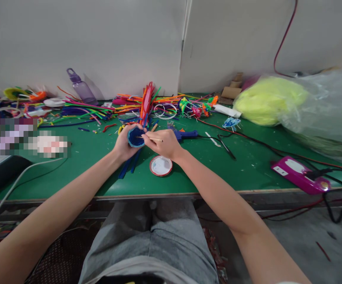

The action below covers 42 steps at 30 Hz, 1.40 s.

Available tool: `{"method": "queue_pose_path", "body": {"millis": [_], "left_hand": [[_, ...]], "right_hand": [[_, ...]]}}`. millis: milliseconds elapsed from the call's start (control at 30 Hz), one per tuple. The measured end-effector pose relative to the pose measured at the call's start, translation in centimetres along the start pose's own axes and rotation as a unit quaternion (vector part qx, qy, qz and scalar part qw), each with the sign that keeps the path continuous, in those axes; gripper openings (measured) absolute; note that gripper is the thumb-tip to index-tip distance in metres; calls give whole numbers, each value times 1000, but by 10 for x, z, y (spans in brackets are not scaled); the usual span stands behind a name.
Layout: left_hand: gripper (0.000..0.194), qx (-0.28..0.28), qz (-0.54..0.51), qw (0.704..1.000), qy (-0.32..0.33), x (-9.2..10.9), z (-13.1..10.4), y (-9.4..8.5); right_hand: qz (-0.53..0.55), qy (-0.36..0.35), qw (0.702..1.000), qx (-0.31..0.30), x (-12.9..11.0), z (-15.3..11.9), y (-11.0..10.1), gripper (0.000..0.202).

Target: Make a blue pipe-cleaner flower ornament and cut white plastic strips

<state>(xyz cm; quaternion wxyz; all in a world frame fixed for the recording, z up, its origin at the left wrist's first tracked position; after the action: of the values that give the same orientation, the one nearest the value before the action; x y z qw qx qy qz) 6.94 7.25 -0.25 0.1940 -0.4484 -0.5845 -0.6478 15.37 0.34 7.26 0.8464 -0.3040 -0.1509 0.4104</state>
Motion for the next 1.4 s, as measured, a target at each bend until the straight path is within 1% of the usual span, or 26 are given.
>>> {"method": "queue_pose_path", "body": {"millis": [233, 467, 833, 1067, 1267, 1400], "left_hand": [[24, 13, 2, 1000, -7, -1, -2, 0], [23, 15, 4, 1000, -9, -2, -1, -2], [27, 18, -3, 1000, -11, -3, -2, -3], [24, 19, 7, 1000, -12, -2, -4, -2], [26, 12, -1, 1000, -9, -2, -2, -2], [28, 24, -10, 1000, -4, -1, -3, -1]], "right_hand": [[1, -3, 1000, -2, -1, 0, 0, 49], [8, 4, 1000, -14, 1, -1, 3, 48], [10, 6, 1000, -15, 2, -2, 5, 48], [6, 0, 1000, -13, 1, -1, 4, 47], [-12, -14, 1000, 1, -3, -1, 1, 47], [-40, -40, 998, 25, -7, -2, -2, 49]]}}
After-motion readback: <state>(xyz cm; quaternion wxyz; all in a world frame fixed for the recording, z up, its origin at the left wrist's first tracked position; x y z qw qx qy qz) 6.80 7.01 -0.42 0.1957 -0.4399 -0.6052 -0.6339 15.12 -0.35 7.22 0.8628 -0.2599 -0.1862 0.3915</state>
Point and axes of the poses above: each hand's wrist, its own z-axis towards the middle knuckle, its own y-axis out of the palm, x = y × z, the point moved 10 cm from there along z, towards the middle knuckle, and after that the axes turned 5 degrees about -y, right-handed, at the moved point
